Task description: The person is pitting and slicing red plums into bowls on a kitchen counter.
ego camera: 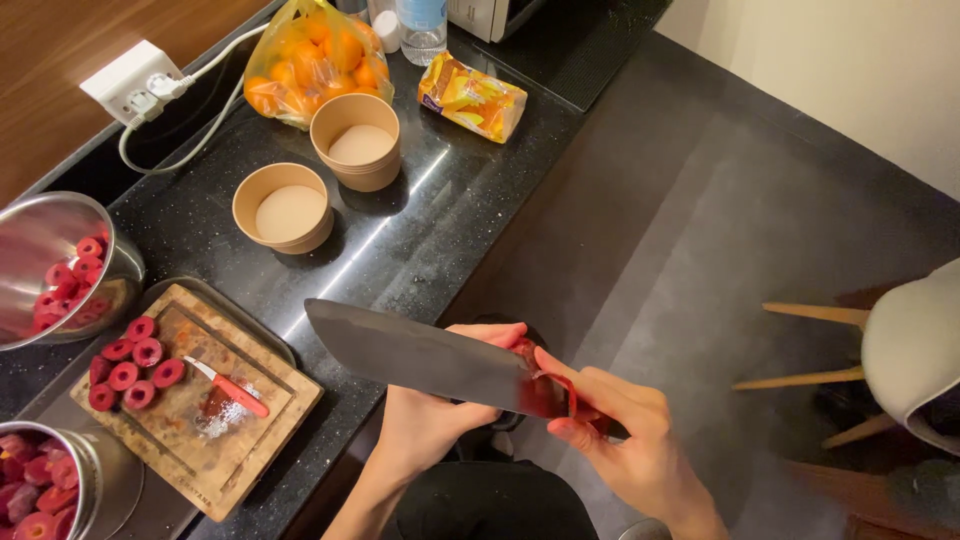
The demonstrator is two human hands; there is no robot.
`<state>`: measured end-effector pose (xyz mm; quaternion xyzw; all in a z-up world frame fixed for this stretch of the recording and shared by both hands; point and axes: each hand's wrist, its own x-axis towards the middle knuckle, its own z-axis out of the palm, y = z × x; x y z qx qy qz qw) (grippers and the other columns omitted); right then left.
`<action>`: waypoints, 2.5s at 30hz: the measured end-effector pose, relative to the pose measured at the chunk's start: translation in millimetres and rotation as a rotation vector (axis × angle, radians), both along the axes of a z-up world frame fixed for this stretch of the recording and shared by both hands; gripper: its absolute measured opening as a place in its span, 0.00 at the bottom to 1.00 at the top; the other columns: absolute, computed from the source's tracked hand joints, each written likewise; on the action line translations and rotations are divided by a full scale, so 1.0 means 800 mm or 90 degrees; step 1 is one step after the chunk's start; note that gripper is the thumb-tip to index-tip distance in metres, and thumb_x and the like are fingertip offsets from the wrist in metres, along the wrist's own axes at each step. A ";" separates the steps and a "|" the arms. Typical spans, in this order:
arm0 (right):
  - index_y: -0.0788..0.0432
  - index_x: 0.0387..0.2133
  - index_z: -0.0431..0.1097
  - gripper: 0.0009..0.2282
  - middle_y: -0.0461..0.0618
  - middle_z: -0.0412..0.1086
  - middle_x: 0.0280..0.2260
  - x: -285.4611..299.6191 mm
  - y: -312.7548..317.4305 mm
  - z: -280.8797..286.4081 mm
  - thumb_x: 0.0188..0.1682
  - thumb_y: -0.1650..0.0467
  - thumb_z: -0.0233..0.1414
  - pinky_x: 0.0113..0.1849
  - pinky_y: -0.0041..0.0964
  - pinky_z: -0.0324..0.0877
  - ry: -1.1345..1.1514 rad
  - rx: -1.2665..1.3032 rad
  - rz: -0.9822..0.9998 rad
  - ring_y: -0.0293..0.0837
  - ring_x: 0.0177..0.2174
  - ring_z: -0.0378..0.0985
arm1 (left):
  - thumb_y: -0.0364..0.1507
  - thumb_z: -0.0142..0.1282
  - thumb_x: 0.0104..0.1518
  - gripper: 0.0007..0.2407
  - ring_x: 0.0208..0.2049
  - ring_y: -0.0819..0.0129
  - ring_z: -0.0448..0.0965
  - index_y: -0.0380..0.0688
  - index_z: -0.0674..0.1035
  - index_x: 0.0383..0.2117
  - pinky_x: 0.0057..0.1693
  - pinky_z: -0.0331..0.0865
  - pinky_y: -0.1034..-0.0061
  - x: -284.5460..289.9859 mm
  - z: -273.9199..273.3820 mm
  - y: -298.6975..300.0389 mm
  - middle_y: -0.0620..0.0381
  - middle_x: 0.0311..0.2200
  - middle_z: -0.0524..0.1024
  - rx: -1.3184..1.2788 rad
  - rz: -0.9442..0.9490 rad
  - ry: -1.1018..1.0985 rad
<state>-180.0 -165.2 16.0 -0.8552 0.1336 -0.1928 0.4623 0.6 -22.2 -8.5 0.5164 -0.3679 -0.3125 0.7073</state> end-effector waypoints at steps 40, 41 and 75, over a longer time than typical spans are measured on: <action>0.62 0.65 0.65 0.28 0.37 0.62 0.29 -0.032 -0.011 -0.048 0.49 0.71 0.60 0.30 0.24 0.58 -0.007 0.344 -0.047 0.30 0.28 0.60 | 0.14 0.62 0.54 0.12 0.58 0.53 0.79 0.30 0.82 0.45 0.60 0.78 0.63 -0.044 -0.047 -0.032 0.40 0.58 0.76 -0.089 0.017 0.077; 0.62 0.64 0.64 0.27 0.38 0.65 0.32 -0.033 -0.014 -0.052 0.50 0.71 0.59 0.33 0.23 0.61 -0.018 0.356 -0.041 0.30 0.30 0.63 | 0.13 0.63 0.54 0.12 0.59 0.53 0.79 0.29 0.83 0.45 0.61 0.76 0.64 -0.047 -0.050 -0.034 0.39 0.57 0.78 -0.091 0.036 0.005; 0.57 0.73 0.42 0.37 0.51 0.75 0.24 0.110 -0.094 -0.292 0.50 0.73 0.53 0.37 0.23 0.68 0.102 0.102 -0.083 0.32 0.28 0.75 | 0.31 0.68 0.52 0.15 0.38 0.50 0.83 0.36 0.81 0.41 0.45 0.77 0.62 0.452 -0.213 0.338 0.42 0.37 0.81 0.535 0.855 -0.506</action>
